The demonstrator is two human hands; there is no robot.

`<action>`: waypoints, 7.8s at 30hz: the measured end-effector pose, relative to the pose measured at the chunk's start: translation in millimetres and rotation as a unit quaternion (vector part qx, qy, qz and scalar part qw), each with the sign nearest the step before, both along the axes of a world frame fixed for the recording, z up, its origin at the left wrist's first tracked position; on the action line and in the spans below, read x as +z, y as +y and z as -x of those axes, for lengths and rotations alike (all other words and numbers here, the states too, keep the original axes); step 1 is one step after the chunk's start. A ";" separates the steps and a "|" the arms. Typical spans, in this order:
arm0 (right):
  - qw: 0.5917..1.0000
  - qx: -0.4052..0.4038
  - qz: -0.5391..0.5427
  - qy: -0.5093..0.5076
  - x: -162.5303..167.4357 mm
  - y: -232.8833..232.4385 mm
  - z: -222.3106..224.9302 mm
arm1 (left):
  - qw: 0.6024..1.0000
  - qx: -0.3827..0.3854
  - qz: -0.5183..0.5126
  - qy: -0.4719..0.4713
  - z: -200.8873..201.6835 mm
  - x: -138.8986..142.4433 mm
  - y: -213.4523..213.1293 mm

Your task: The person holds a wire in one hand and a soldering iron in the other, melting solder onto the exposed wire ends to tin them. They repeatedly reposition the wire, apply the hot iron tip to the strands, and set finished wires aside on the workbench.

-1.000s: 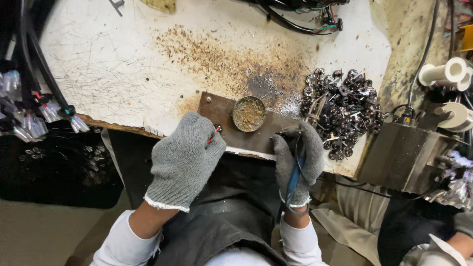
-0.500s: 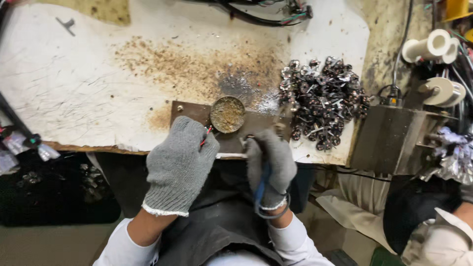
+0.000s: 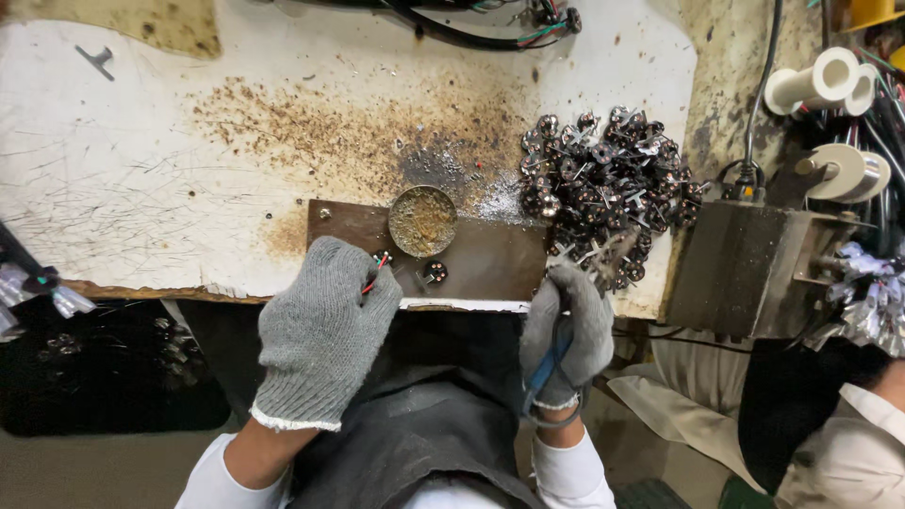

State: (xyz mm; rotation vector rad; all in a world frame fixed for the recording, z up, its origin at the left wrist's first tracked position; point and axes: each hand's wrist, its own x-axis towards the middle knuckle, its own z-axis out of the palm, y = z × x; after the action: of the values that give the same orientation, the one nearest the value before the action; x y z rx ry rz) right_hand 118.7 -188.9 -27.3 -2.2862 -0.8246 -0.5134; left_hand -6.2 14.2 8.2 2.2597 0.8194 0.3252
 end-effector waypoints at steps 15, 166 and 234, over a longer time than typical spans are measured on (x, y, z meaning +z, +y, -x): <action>0.978 0.191 0.030 0.072 19.0 54.7 24.8 | 0.999 0.016 0.016 -0.050 10.1 -1.3 -13.1; 0.783 0.097 -0.468 0.398 -21.3 52.9 -2.7 | 0.897 -0.008 -0.386 0.213 41.1 70.3 174.8; 0.718 0.160 -0.308 0.604 2.3 -10.5 46.4 | 0.890 -0.133 0.367 -0.237 36.3 -27.8 -60.6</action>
State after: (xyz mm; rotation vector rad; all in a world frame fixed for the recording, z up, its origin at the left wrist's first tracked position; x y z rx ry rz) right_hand 72.3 -199.4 -25.0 -1.3104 -0.2426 0.7515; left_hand -42.5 -46.4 -19.6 1.4559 0.2843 0.3436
